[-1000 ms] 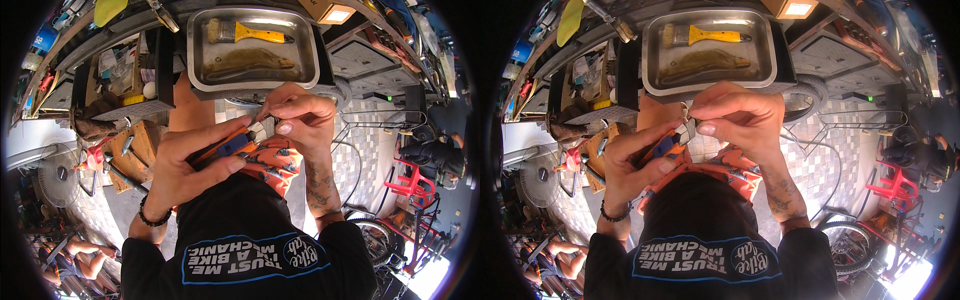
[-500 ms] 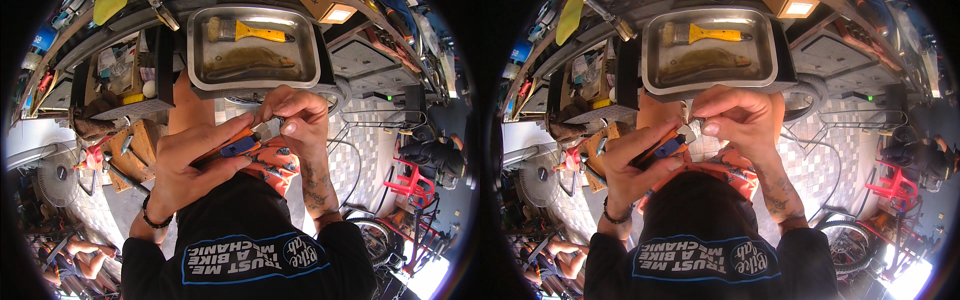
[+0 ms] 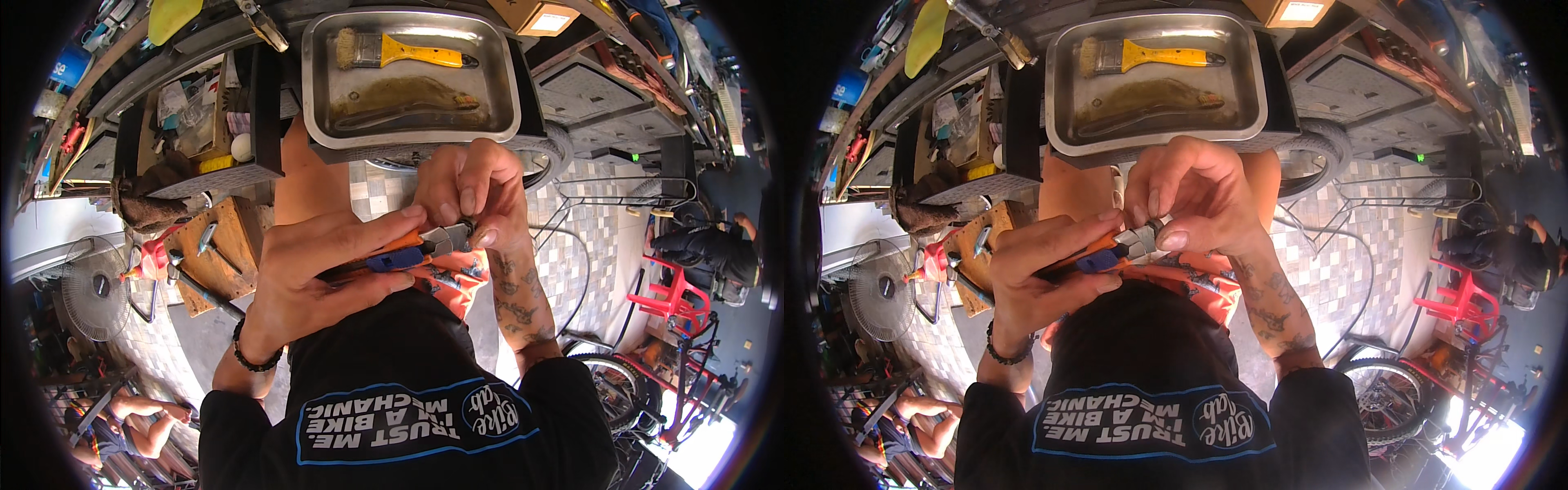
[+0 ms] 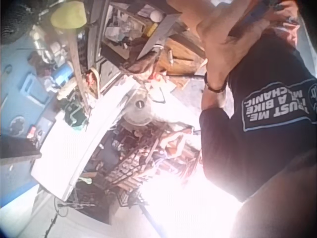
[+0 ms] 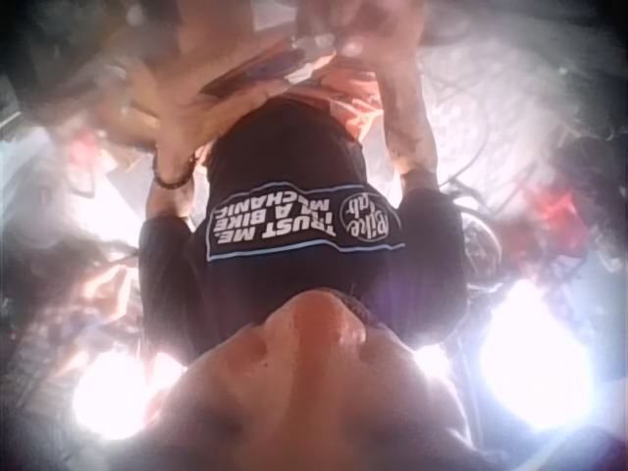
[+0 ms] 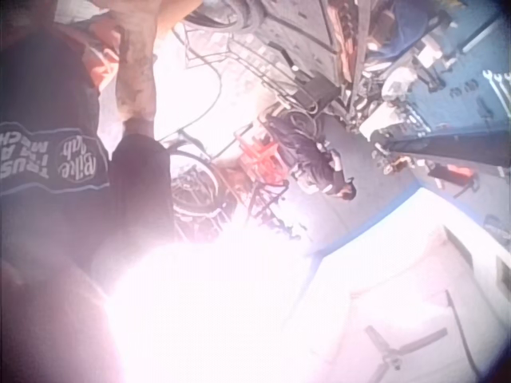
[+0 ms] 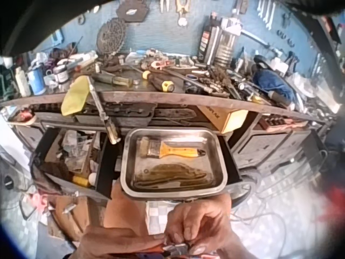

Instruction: The person disassembles a small bicycle component using a screwdriver and hammer, then uses a utility knife to scrape and clean a cylindrical metal part over a metal tray. The cleaned part is placed into the tray.

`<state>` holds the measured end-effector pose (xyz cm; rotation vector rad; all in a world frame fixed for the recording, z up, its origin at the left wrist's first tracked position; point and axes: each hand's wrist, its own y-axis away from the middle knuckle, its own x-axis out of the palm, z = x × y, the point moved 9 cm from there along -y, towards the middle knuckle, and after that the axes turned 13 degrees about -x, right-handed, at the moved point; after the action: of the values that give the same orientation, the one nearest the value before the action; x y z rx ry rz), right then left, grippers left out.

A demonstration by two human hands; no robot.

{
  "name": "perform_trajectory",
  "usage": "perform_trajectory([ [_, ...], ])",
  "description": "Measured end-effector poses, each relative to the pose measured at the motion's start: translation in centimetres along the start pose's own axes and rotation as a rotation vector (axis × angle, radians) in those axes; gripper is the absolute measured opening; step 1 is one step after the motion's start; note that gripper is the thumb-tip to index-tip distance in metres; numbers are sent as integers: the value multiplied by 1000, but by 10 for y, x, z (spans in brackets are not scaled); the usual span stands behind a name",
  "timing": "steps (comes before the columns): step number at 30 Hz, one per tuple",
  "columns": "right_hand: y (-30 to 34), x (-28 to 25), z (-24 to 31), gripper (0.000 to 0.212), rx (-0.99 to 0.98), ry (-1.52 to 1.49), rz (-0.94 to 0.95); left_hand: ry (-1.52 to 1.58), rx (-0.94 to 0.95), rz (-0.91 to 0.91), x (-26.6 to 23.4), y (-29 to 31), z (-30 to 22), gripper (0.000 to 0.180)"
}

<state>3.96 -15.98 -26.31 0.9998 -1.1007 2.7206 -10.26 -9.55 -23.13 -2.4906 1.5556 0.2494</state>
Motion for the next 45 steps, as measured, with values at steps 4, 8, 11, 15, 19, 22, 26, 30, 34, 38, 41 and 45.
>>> perform_trajectory([
  [4,1,0,1,30,-17,1,-21,-51,11,9,3,-1,2,63],
  [8,1,0,4,29,-18,40,-49,-71,42,-34,2,-2,0,64],
  [11,0,0,6,28,-25,56,-67,-133,62,-46,3,0,-2,64],
  [15,3,-4,8,28,-34,66,-83,-233,92,-62,6,2,-1,62],
  [19,6,-7,7,29,-50,55,-114,-290,231,-211,6,1,-2,64],
  [22,5,-8,5,29,-64,43,-116,-348,293,-272,6,4,-2,64],
  [26,7,-10,-1,29,-57,9,-142,-493,342,-281,10,10,0,61],
  [30,8,-15,-5,28,-79,35,-170,-420,339,-367,5,8,8,64],
  [34,1,-16,-4,28,-145,102,-167,-354,328,-382,2,6,12,66],
  [38,-5,-18,5,29,-256,252,-169,-341,290,-390,-2,4,10,64],
  [41,-5,-24,9,30,-249,521,-182,-344,244,-398,-8,1,9,61],
  [45,-24,-38,17,36,-282,526,-173,-423,204,-409,-31,-17,6,59],
])
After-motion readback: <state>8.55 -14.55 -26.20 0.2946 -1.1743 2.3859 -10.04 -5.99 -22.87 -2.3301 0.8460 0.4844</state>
